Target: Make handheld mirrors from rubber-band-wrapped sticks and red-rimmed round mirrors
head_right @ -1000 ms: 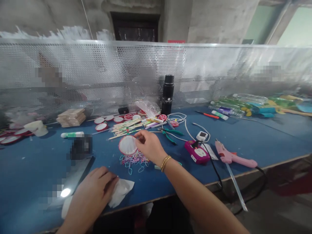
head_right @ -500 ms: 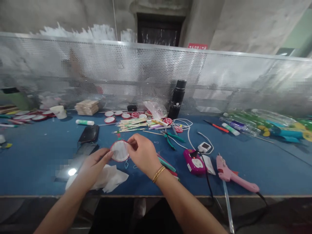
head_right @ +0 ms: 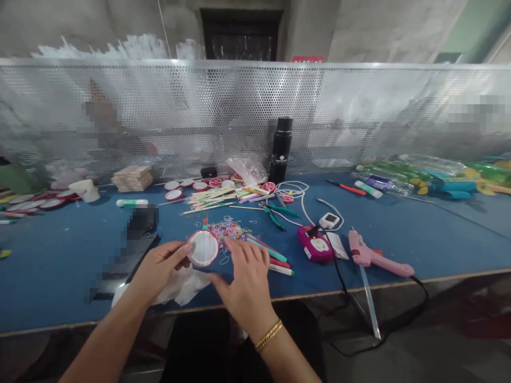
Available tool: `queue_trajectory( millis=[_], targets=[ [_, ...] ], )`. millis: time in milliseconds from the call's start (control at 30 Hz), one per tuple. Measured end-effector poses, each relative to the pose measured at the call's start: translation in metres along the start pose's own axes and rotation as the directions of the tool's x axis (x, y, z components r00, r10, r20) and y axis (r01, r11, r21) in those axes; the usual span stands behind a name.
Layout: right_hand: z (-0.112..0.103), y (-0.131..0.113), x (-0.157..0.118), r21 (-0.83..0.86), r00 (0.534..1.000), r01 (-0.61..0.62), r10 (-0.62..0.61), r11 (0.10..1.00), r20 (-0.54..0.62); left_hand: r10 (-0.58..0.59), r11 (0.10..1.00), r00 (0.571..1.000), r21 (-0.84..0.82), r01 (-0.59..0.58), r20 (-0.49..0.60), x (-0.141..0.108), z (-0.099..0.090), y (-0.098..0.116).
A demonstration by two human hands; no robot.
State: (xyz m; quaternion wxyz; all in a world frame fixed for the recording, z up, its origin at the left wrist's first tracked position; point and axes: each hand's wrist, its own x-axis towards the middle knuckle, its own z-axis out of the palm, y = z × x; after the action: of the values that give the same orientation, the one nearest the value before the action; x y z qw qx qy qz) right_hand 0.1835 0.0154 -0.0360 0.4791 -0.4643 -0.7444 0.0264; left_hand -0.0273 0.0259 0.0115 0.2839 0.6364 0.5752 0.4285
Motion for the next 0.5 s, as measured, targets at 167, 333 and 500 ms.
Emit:
queue_trajectory(
  millis=[167, 333, 500],
  targets=[
    [0.007, -0.012, 0.008, -0.003, 1.0, -0.021, 0.021, 1.0, 0.021, 0.042, 0.998, 0.999, 0.051, -0.044, 0.024, 0.003, 0.002, -0.005],
    [0.004, -0.011, 0.015, 0.015, 0.999, -0.015, 0.015, 1.0, 0.049, 0.08, 0.989, 0.996, 0.125, -0.085, 0.045, 0.003, 0.003, -0.004],
    [0.001, -0.007, 0.016, -0.03, 0.999, -0.002, 0.003, 1.0, 0.049, 0.143, 0.978, 0.987, 0.141, -0.153, 0.08, 0.003, 0.005, -0.006]
  ],
)
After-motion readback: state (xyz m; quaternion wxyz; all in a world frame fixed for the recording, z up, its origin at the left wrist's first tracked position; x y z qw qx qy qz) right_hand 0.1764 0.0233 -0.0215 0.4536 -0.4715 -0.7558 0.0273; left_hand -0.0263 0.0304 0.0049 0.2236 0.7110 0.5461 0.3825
